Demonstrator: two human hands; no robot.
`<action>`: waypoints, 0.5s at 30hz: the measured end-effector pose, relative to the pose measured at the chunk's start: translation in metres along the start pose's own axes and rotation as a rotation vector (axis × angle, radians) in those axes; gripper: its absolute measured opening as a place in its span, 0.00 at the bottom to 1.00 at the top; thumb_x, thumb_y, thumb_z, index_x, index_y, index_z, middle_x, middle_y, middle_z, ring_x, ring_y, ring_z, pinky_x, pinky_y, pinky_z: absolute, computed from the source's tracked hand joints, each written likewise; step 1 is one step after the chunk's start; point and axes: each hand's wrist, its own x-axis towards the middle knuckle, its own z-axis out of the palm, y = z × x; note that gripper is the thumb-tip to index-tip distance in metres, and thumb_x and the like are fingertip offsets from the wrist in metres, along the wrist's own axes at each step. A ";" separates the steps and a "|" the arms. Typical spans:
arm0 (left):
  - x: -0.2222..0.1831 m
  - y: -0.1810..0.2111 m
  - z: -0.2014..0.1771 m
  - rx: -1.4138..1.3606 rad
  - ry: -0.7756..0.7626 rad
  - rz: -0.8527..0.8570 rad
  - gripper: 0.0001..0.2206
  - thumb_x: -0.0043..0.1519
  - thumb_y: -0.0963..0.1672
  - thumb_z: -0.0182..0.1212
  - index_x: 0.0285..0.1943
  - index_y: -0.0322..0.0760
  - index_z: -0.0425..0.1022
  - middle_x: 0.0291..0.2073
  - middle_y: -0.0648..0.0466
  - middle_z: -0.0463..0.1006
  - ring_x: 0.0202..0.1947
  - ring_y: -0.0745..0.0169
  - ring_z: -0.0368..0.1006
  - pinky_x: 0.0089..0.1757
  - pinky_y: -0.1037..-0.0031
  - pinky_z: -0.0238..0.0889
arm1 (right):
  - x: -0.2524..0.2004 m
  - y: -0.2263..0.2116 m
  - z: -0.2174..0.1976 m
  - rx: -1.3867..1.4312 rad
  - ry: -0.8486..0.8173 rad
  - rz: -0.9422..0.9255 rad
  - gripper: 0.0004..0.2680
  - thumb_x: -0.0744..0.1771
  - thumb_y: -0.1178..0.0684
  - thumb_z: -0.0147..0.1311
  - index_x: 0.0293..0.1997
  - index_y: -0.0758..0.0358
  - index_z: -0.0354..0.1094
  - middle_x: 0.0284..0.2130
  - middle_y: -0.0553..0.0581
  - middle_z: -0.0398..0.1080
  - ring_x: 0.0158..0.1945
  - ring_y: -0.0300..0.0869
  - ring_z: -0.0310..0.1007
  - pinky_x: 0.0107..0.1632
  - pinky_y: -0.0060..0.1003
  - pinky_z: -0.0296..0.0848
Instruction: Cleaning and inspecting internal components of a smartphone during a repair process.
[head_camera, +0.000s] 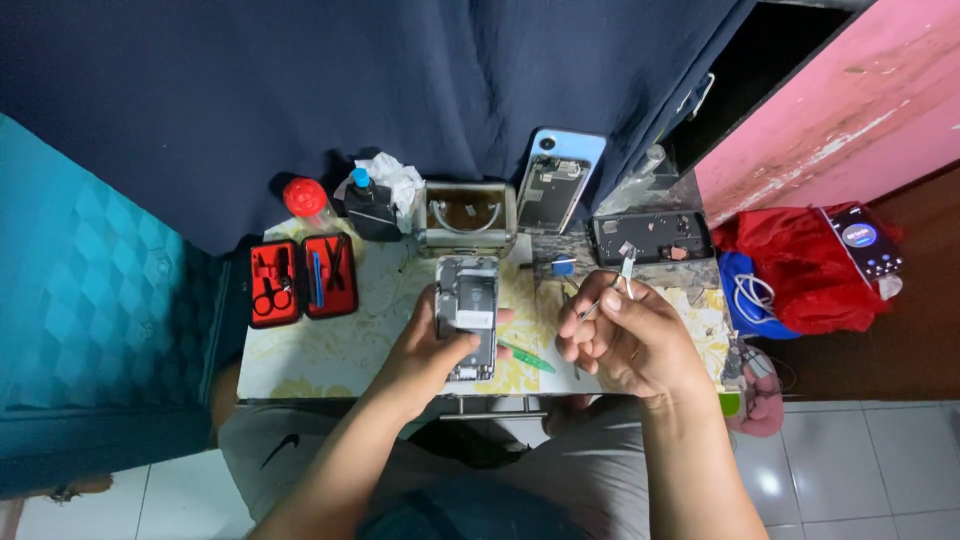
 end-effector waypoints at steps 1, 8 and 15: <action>0.007 0.000 -0.003 -0.002 0.002 -0.005 0.24 0.54 0.38 0.65 0.60 0.37 0.66 0.49 0.37 0.80 0.44 0.44 0.78 0.41 0.57 0.75 | -0.001 -0.002 0.004 0.001 0.003 0.005 0.11 0.69 0.50 0.52 0.43 0.74 0.65 0.29 0.77 0.75 0.28 0.58 0.83 0.20 0.38 0.76; 0.028 0.003 -0.009 0.366 -0.032 -0.072 0.41 0.59 0.44 0.61 0.79 0.31 0.39 0.51 0.31 0.65 0.20 0.72 0.60 0.21 0.84 0.54 | -0.019 -0.001 0.032 -0.813 0.258 -0.072 0.10 0.68 0.53 0.50 0.33 0.68 0.73 0.15 0.62 0.70 0.14 0.46 0.70 0.18 0.35 0.61; 0.002 0.037 0.020 -0.192 -0.016 -0.013 0.48 0.63 0.47 0.61 0.76 0.16 0.24 0.72 0.14 0.37 0.74 0.20 0.30 0.66 0.43 0.29 | -0.019 -0.001 0.073 -1.688 0.189 -0.317 0.09 0.68 0.50 0.53 0.47 0.61 0.76 0.40 0.65 0.77 0.42 0.65 0.79 0.40 0.54 0.77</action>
